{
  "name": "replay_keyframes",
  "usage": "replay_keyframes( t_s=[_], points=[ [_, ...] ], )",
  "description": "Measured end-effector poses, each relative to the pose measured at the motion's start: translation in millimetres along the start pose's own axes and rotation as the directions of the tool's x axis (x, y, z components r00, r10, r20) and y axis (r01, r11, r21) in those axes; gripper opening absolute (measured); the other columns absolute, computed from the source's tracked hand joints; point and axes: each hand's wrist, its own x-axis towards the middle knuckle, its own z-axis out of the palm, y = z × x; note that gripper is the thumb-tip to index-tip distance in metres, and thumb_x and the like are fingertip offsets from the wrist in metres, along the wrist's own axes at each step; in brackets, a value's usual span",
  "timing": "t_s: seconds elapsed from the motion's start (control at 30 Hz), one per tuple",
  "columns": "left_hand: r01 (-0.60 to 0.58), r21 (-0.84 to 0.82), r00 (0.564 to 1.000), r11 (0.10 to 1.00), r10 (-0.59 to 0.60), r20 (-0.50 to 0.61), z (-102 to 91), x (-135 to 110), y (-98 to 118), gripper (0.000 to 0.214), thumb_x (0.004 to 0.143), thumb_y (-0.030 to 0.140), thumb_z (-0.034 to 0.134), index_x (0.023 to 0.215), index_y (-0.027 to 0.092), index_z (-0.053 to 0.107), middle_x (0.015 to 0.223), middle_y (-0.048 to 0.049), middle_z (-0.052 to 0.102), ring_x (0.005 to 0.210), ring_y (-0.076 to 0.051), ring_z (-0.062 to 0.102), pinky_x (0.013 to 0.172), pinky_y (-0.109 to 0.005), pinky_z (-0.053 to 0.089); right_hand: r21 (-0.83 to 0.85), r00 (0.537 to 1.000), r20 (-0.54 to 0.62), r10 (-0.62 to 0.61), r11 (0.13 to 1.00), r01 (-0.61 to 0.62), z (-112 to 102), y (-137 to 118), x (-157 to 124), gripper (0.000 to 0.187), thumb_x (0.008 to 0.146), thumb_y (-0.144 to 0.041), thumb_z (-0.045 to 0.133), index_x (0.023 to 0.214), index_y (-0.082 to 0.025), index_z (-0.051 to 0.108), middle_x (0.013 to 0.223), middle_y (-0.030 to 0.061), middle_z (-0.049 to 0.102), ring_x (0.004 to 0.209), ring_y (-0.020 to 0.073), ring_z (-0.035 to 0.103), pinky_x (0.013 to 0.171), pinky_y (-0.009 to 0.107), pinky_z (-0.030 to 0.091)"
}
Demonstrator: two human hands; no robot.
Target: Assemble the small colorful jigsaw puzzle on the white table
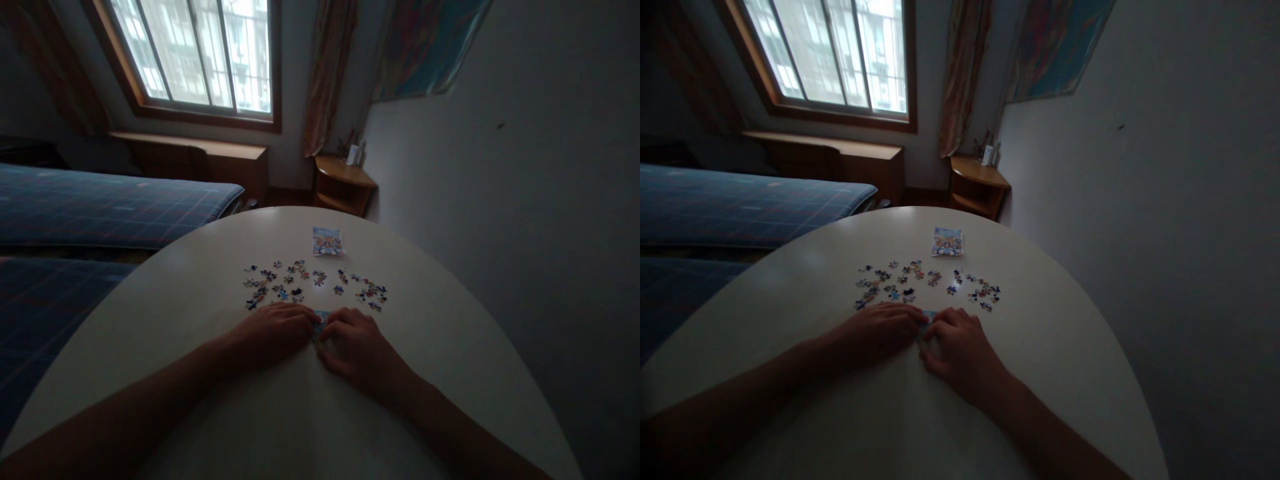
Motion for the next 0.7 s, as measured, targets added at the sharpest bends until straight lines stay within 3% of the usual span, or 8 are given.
replay_keyframes(
  t_s=[0.43,0.7],
  points=[
    [-0.026,0.0,1.0,1.0,0.026,-0.018,0.1,0.3,0.3,0.01,0.096,0.015,0.052,0.099,0.02,0.06,0.118,-0.0046,0.069,0.108,-0.017,0.066,0.097,-0.033,0.051,-0.072,0.998,-0.058,0.011,0.997,-0.015,0.3,2.0,1.8,0.023,0.079,-0.021,0.074,0.102,-0.024,0.071,0.108,0.0066,0.068,0.104,0.0252,0.062,0.091,0.044,0.044],
    [-0.01,0.036,1.0,0.999,0.009,0.022,-2.9,-0.5,2.3,0.018,0.098,0.017,0.052,0.111,0.023,0.062,0.125,-0.0035,0.067,0.113,-0.018,0.064,0.1,-0.035,0.05,-0.106,0.997,-0.074,0.003,0.994,-0.011,-1.6,3.6,0.5,0.023,0.079,-0.022,0.074,0.102,-0.024,0.072,0.107,0.0062,0.068,0.103,0.0248,0.062,0.092,0.045,0.043]
  ],
)
